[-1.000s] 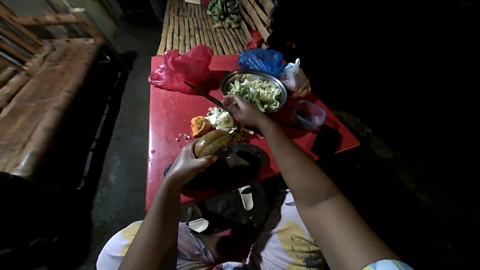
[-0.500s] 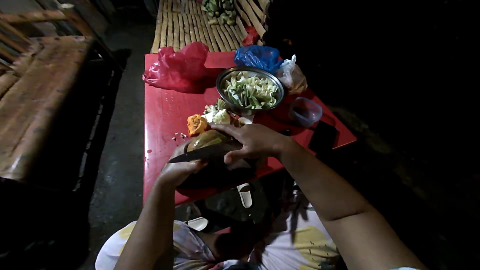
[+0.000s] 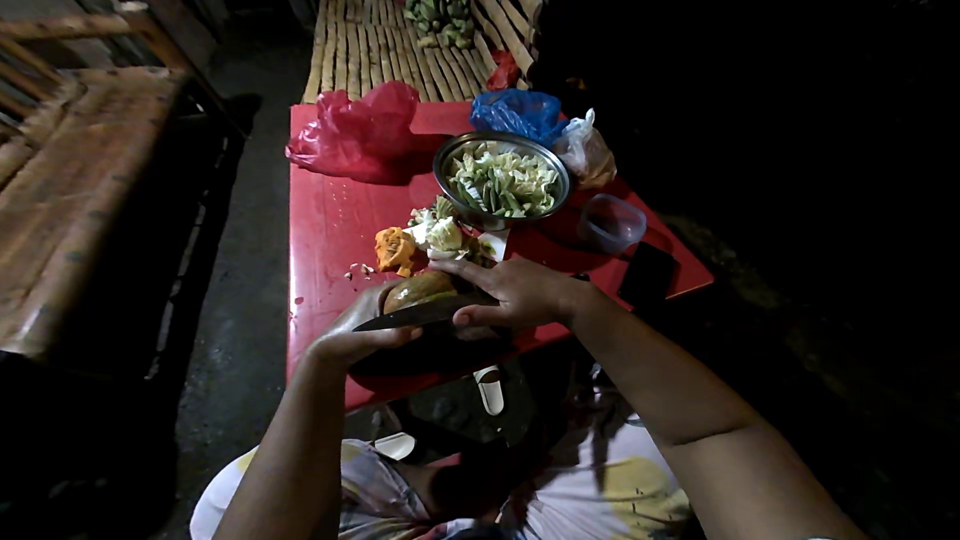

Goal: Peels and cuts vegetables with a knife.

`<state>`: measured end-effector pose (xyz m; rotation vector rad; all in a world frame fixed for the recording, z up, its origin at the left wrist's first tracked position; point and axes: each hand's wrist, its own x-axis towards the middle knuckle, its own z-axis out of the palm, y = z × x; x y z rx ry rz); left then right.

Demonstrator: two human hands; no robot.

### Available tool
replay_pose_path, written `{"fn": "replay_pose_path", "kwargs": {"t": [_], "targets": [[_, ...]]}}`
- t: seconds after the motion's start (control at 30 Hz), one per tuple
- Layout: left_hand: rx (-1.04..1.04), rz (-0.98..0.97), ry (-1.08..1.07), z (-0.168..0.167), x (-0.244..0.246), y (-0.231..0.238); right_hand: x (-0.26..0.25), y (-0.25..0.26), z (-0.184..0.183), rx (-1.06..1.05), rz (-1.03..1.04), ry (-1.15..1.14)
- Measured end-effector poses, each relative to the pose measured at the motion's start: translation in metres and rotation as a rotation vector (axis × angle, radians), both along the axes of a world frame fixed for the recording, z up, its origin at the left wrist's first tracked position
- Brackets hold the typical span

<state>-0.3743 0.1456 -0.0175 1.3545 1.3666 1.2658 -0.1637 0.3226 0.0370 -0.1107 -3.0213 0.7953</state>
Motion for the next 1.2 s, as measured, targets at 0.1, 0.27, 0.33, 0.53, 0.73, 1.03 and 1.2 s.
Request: {"fn": "replay_pose_path", "kwargs": {"t": [0.1, 0.27, 0.33, 0.53, 0.73, 1.03, 1.2], "targets": [[0.0, -0.035, 0.037, 0.0, -0.003, 0.001, 0.004, 0.0, 0.0, -0.072, 0.018, -0.023], [-0.021, -0.064, 0.004, -0.001, -0.002, 0.004, 0.007, -0.001, -0.004, -0.031, -0.004, -0.034], [-0.022, -0.067, 0.037, 0.0, -0.002, 0.004, 0.007, -0.002, -0.006, 0.009, -0.027, -0.028], [-0.071, -0.011, 0.069, 0.01, 0.005, 0.003, 0.004, -0.004, -0.017, 0.087, -0.052, 0.123], [-0.05, -0.015, 0.048, 0.006, 0.003, 0.002, -0.006, -0.004, -0.02, 0.135, -0.061, 0.22], [-0.054, 0.209, 0.132, 0.006, 0.02, -0.001, -0.019, -0.003, -0.016, 0.149, -0.108, 0.174], [-0.043, 0.323, 0.276, 0.005, 0.031, -0.003, -0.026, -0.006, -0.011, 0.152, -0.135, 0.192]]}}
